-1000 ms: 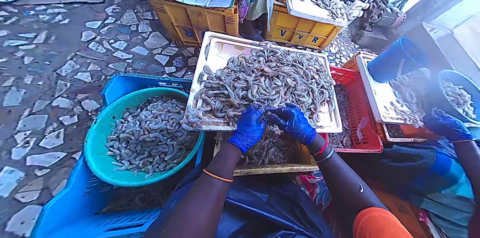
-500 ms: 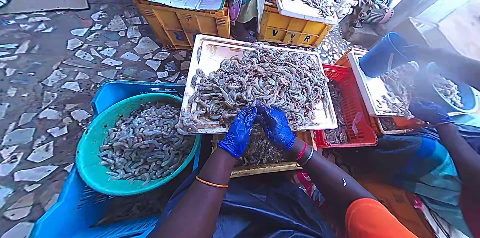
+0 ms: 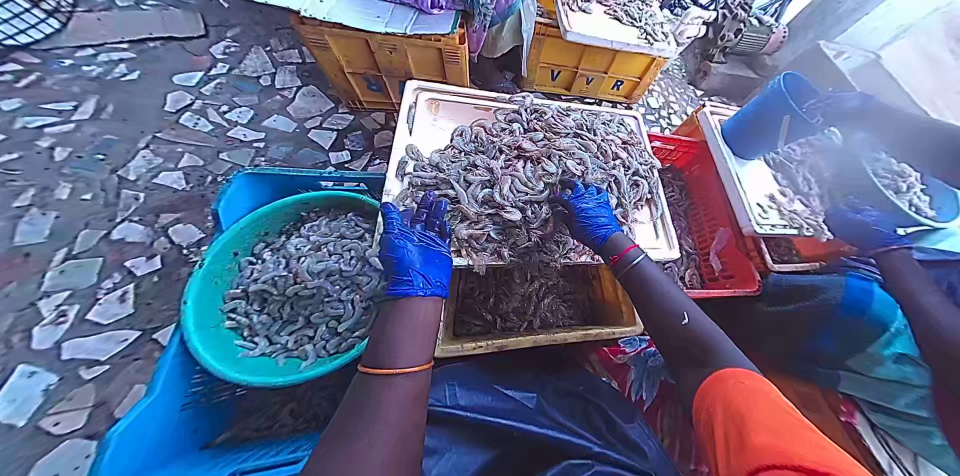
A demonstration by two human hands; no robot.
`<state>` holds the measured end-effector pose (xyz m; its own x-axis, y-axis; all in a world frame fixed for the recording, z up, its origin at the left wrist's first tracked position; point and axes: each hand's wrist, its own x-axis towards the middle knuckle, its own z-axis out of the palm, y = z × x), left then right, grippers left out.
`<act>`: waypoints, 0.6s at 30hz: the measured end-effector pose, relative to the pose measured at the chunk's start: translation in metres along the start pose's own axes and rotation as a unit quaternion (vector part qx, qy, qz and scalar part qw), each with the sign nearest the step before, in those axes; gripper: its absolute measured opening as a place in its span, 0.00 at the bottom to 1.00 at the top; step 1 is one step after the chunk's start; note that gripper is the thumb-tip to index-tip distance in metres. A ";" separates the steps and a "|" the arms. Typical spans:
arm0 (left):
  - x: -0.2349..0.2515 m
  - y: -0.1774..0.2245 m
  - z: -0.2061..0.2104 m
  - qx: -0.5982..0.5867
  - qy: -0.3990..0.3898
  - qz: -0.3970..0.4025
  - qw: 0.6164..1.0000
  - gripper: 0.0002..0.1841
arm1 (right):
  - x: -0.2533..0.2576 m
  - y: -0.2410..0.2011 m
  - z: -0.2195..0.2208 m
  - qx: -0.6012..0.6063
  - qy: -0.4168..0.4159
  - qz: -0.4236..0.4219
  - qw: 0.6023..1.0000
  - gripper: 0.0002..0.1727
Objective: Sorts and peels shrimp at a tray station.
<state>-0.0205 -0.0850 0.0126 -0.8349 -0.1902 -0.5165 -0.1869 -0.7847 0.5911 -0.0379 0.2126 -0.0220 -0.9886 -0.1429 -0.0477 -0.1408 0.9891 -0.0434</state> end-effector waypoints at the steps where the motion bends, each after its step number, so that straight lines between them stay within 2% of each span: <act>1: -0.002 -0.006 0.007 0.041 -0.029 -0.009 0.999 0.28 | 0.002 -0.002 0.005 -0.005 0.010 -0.010 1.000 0.20; 3: -0.008 -0.019 0.017 0.133 -0.087 -0.037 0.987 0.23 | 0.002 -0.009 0.008 -0.027 0.020 -0.038 0.999 0.19; 6: -0.014 -0.036 0.025 0.269 -0.185 -0.054 0.944 0.23 | 0.003 -0.008 0.010 -0.051 0.013 -0.057 0.997 0.21; 9: -0.021 -0.044 0.032 0.336 -0.214 -0.024 0.917 0.21 | 0.008 0.000 0.006 0.014 0.026 -0.015 0.999 0.17; 11: -0.020 -0.049 0.032 0.397 -0.226 0.033 0.889 0.20 | 0.010 0.003 -0.013 0.084 0.032 -0.009 0.996 0.16; 12: -0.019 -0.052 0.030 0.446 -0.243 0.084 0.857 0.19 | 0.008 0.003 -0.026 0.105 0.030 -0.012 0.994 0.15; 13: -0.017 -0.056 0.028 0.510 -0.257 0.146 0.808 0.20 | 0.005 0.001 -0.041 0.116 0.020 -0.012 0.993 0.16; 15: -0.015 -0.067 0.026 0.625 -0.260 0.306 0.669 0.28 | -0.007 -0.010 -0.071 0.136 -0.035 0.010 0.990 0.18; 16: -0.017 -0.071 0.028 0.645 -0.266 0.372 0.612 0.31 | -0.013 -0.019 -0.083 0.161 -0.067 0.020 0.984 0.18; 17: -0.020 -0.076 0.031 0.646 -0.277 0.418 0.575 0.32 | -0.020 -0.028 -0.091 0.200 -0.103 0.035 0.974 0.17; 18: -0.023 -0.082 0.033 0.633 -0.283 0.451 0.562 0.31 | -0.026 -0.036 -0.094 0.251 -0.134 0.052 0.957 0.15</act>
<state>-0.0025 0.0033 -0.0039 -0.8493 0.3249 0.4160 0.5254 0.5966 0.6066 -0.0124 0.1839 0.0741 -0.9371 -0.1150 -0.3297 0.0679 0.8662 -0.4950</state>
